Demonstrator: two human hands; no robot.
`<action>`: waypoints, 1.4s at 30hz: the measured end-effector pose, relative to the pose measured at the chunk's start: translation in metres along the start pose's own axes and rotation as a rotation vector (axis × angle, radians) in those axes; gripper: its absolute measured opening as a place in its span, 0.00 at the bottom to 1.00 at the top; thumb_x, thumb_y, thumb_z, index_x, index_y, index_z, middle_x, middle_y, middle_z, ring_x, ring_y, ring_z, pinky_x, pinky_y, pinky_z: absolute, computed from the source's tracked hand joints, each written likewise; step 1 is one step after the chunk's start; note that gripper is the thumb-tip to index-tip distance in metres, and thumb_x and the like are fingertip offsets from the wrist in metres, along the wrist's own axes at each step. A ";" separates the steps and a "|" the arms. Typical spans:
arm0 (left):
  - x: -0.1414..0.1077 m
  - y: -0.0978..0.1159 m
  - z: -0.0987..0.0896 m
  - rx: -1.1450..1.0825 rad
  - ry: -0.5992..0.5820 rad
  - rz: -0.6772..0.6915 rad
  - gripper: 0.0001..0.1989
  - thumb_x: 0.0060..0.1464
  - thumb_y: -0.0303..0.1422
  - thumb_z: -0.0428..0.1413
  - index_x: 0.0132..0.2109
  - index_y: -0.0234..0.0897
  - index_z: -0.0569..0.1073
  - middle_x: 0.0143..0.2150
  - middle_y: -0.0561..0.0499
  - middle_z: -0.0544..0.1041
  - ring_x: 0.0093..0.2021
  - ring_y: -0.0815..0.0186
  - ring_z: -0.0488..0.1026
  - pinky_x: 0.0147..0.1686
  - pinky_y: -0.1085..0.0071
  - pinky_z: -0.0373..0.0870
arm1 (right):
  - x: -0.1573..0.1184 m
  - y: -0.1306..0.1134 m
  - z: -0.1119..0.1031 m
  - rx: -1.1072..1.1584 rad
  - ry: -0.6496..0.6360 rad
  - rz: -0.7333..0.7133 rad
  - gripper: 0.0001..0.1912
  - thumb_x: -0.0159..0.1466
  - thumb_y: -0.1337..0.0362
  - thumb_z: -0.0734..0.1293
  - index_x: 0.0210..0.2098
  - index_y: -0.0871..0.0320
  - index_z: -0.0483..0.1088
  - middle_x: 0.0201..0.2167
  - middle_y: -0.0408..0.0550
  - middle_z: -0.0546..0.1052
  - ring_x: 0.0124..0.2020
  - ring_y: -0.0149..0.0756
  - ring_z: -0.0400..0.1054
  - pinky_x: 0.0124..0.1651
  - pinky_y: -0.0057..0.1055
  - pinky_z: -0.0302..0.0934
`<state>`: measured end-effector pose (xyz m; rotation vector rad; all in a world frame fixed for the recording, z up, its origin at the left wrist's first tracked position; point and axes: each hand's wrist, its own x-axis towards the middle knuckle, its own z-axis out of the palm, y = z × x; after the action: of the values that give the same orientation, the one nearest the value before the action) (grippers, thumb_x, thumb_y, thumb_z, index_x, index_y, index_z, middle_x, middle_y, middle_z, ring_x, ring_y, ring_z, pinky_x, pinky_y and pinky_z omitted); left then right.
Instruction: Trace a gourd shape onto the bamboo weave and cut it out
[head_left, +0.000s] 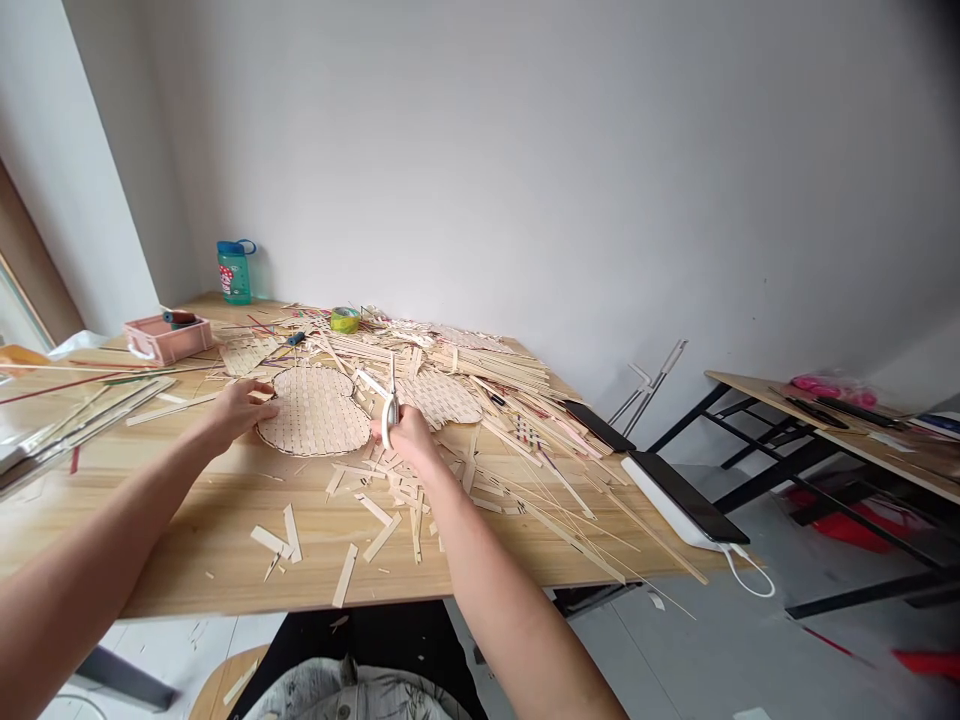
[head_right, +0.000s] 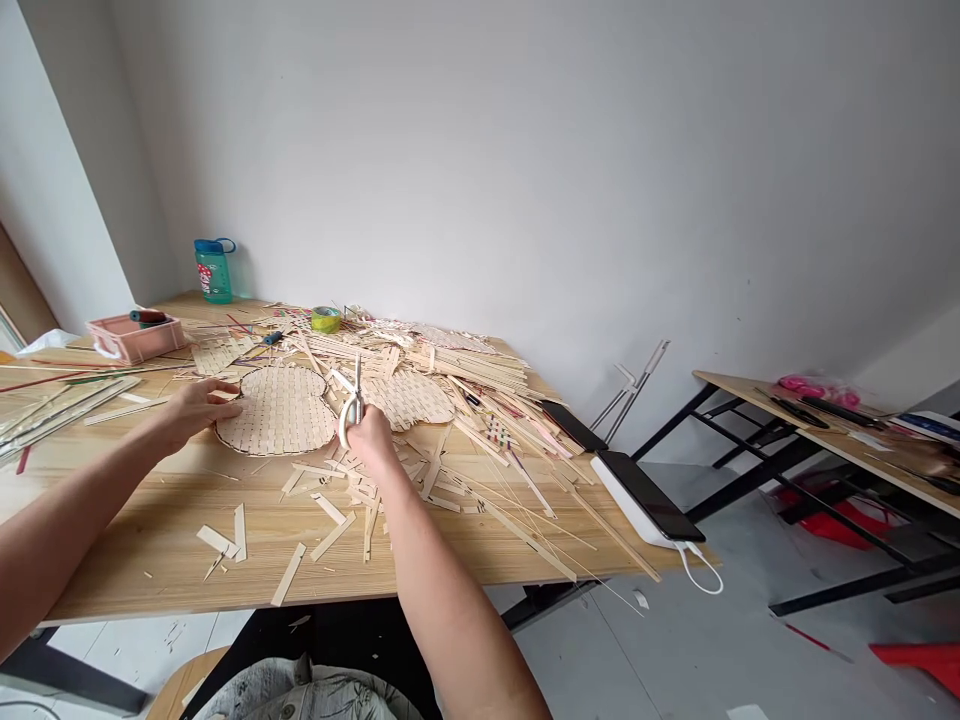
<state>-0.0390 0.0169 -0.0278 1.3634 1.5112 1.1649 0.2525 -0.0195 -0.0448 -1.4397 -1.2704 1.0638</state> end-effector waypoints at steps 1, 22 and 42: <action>0.001 0.001 -0.001 -0.073 -0.007 -0.013 0.26 0.29 0.36 0.74 0.39 0.36 0.76 0.23 0.55 0.73 0.27 0.63 0.70 0.30 0.68 0.61 | 0.001 0.000 0.000 0.030 -0.009 0.005 0.09 0.53 0.67 0.76 0.29 0.56 0.71 0.26 0.46 0.79 0.29 0.39 0.76 0.28 0.29 0.63; -0.022 0.028 0.007 -0.636 -0.139 -0.001 0.28 0.31 0.24 0.76 0.45 0.39 0.83 0.33 0.51 0.82 0.31 0.67 0.77 0.29 0.75 0.74 | -0.007 -0.018 -0.006 0.506 -0.115 -0.164 0.23 0.39 0.59 0.83 0.26 0.56 0.68 0.23 0.36 0.68 0.29 0.32 0.61 0.35 0.30 0.55; -0.021 0.040 -0.007 -0.557 0.023 0.160 0.20 0.31 0.42 0.77 0.31 0.36 0.82 0.33 0.45 0.84 0.33 0.59 0.78 0.30 0.69 0.74 | -0.003 -0.025 -0.023 0.630 0.006 -0.135 0.25 0.43 0.48 0.83 0.29 0.56 0.72 0.27 0.42 0.76 0.29 0.33 0.67 0.29 0.29 0.57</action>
<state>-0.0312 -0.0049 0.0119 1.0963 0.9911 1.5611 0.2690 -0.0233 -0.0154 -0.8657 -0.8938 1.2225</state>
